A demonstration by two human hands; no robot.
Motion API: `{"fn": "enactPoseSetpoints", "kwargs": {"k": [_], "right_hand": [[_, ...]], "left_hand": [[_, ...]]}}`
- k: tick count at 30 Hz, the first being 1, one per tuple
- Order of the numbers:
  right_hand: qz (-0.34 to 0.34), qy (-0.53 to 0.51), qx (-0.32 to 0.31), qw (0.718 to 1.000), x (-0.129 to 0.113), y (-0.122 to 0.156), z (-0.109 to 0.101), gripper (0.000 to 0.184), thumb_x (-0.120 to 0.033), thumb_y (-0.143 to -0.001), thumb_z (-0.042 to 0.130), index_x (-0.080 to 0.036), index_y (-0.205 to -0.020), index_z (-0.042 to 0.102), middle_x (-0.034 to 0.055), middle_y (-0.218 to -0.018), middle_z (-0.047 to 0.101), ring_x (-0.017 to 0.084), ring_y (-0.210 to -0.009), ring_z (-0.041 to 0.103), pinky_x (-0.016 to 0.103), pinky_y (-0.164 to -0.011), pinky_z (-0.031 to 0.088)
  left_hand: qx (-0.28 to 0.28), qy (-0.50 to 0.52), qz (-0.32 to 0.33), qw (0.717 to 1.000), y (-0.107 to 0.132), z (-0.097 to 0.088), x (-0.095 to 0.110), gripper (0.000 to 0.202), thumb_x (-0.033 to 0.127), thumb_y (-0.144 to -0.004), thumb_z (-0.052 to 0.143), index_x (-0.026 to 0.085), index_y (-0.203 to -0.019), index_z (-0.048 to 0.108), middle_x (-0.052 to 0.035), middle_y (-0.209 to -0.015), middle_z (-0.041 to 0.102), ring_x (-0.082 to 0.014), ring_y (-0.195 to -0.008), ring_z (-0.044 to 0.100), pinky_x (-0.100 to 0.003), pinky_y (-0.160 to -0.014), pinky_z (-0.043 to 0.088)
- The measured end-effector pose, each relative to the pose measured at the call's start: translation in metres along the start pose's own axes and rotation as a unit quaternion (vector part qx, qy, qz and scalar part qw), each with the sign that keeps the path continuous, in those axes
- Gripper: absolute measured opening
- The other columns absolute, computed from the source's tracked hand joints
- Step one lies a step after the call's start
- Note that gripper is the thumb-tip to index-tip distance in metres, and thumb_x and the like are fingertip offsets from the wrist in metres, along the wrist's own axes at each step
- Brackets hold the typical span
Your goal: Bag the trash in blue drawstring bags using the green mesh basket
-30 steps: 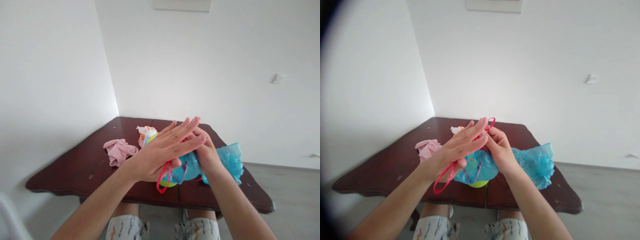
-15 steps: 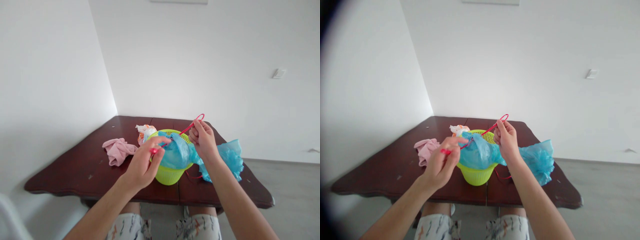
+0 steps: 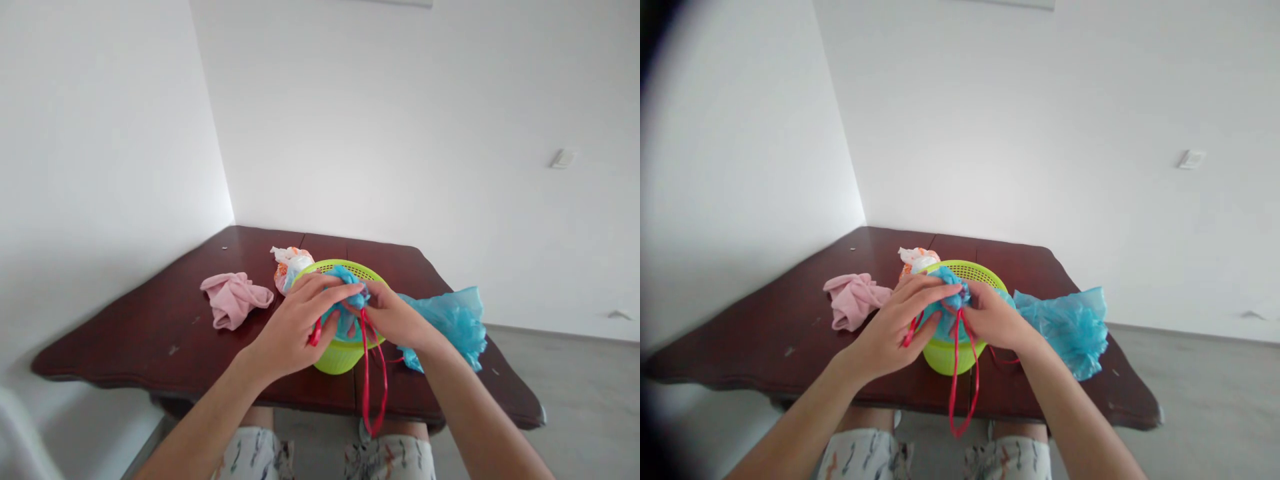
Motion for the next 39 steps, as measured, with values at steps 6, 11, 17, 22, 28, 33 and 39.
{"fn": "enactPoseSetpoints", "kwargs": {"k": [6, 11, 17, 22, 28, 33, 39], "right_hand": [[-0.093, -0.033, 0.215, 0.972, -0.046, -0.017, -0.075, 0.06, -0.081, -0.09, 0.1, -0.026, -0.102, 0.081, 0.002, -0.083, 0.081, 0.021, -0.064, 0.075, 0.035, -0.058, 0.066], [-0.287, 0.15, 0.337, 0.884, -0.127, -0.031, -0.133, 0.051, -0.079, -0.106, 0.085, -0.029, -0.115, 0.081, 0.0059, -0.113, 0.086, 0.027, -0.104, 0.08, 0.045, -0.101, 0.072], [-0.354, 0.456, 0.387, 0.719, -0.153, -0.062, -0.167, 0.074, -0.069, -0.116, 0.063, -0.022, -0.172, 0.057, 0.0183, -0.14, 0.082, 0.039, -0.129, 0.079, 0.066, -0.127, 0.061], [-0.292, 0.583, 0.364, 0.665, -0.094, -0.103, -0.207, 0.096, -0.066, -0.11, 0.063, -0.006, -0.182, 0.045, 0.0321, -0.159, 0.074, 0.052, -0.155, 0.068, 0.078, -0.136, 0.049], [-0.156, 0.478, 0.3, 0.811, 0.038, -0.129, -0.235, 0.073, -0.063, -0.104, 0.074, -0.016, -0.159, 0.067, 0.0244, -0.133, 0.084, 0.043, -0.127, 0.077, 0.067, -0.126, 0.058], [-0.095, 0.346, 0.25, 0.9, 0.144, -0.119, -0.203, 0.049, -0.072, -0.104, 0.075, -0.025, -0.118, 0.078, 0.0072, -0.096, 0.084, 0.03, -0.088, 0.079, 0.046, -0.087, 0.069], [-0.055, 0.33, 0.325, 0.885, 0.184, -0.084, -0.219, 0.061, -0.074, -0.103, 0.076, -0.025, -0.141, 0.078, 0.0086, -0.111, 0.085, 0.031, -0.1, 0.077, 0.049, -0.1, 0.067]], "left_hand": [[0.221, 0.095, -0.096, 0.966, 0.075, -0.026, -0.087, 0.057, 0.058, -0.125, 0.057, 0.027, -0.172, 0.065, -0.0187, -0.169, 0.068, -0.0387, -0.16, 0.063, -0.06, -0.138, 0.049], [0.278, 0.155, -0.297, 0.9, 0.144, 0.007, -0.198, 0.063, 0.078, -0.122, 0.051, 0.021, -0.133, 0.075, -0.0178, -0.141, 0.081, -0.0349, -0.135, 0.076, -0.051, -0.124, 0.06], [0.163, 0.148, -0.381, 0.898, 0.198, 0.057, -0.256, 0.074, 0.085, -0.121, 0.045, 0.02, -0.133, 0.078, -0.0179, -0.14, 0.083, -0.0374, -0.132, 0.078, -0.053, -0.123, 0.06], [0.112, 0.173, -0.401, 0.893, 0.21, 0.075, -0.259, 0.067, 0.076, -0.124, 0.046, 0.02, -0.13, 0.082, -0.0161, -0.13, 0.086, -0.0376, -0.124, 0.08, -0.053, -0.119, 0.062], [0.071, 0.171, -0.408, 0.894, 0.2, 0.078, -0.248, 0.069, 0.078, -0.123, 0.044, 0.023, -0.115, 0.084, -0.0128, -0.114, 0.085, -0.0365, -0.113, 0.078, -0.05, -0.111, 0.064], [0.07, 0.175, -0.421, 0.887, 0.204, 0.078, -0.252, 0.065, 0.073, -0.124, 0.045, 0.023, -0.109, 0.085, -0.01, -0.107, 0.085, -0.0345, -0.106, 0.077, -0.048, -0.108, 0.065], [0.079, 0.198, -0.431, 0.877, 0.203, 0.079, -0.254, 0.07, 0.078, -0.12, 0.047, 0.023, -0.1, 0.085, -0.0103, -0.097, 0.085, -0.0338, -0.096, 0.077, -0.047, -0.097, 0.068]]}}
Point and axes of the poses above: each hand's wrist, its own y-axis away from the middle knuckle, its own z-axis out of the palm, x = y × z, the point moved 10 cm from there along -y, towards the middle knuckle
